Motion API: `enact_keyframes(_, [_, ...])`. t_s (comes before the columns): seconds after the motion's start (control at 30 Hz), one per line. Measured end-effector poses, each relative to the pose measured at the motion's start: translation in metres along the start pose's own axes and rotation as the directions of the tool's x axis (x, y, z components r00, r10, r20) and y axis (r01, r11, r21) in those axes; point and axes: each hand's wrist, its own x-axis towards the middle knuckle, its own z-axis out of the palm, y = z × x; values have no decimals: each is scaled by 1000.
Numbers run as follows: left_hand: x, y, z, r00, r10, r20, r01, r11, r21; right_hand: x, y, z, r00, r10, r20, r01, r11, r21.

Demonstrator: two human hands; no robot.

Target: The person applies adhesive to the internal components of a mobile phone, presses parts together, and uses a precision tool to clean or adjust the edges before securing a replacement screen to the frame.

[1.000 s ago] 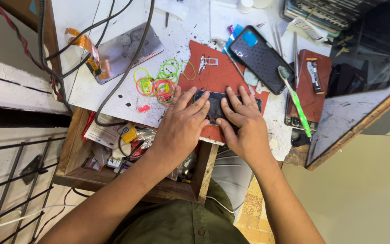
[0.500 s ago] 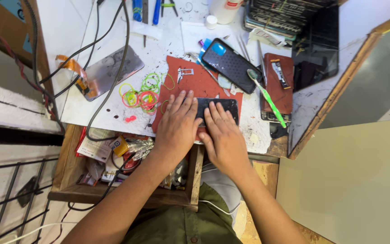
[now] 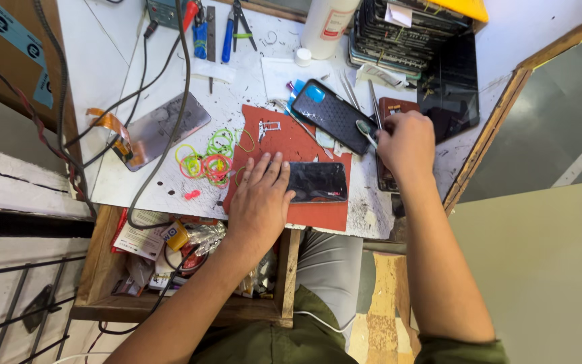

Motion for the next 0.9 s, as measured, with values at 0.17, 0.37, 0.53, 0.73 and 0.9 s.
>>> enact_keyframes(0.17, [0, 0, -1, 1000, -5, 4, 5, 1000, 1, 17, -3, 16, 974, 64, 217, -21, 981, -195])
enact_keyframes(0.37, [0, -1, 0, 1000, -1, 7, 1, 1000, 0, 28, -12, 18, 952, 138, 275, -36, 938, -345])
enact_keyframes(0.53, [2, 0, -3, 1000, -3, 7, 3, 1000, 11, 51, -22, 44, 998, -29, 57, 30, 1000, -8])
enact_keyframes(0.73, [15, -6, -6, 998, -32, 49, 35, 998, -50, 85, -18, 73, 937, 208, 282, -190, 978, -90])
enact_keyframes(0.9, [26, -15, -7, 987, -137, 87, 149, 977, -153, 83, -11, 79, 989, 115, 96, -112, 993, -42])
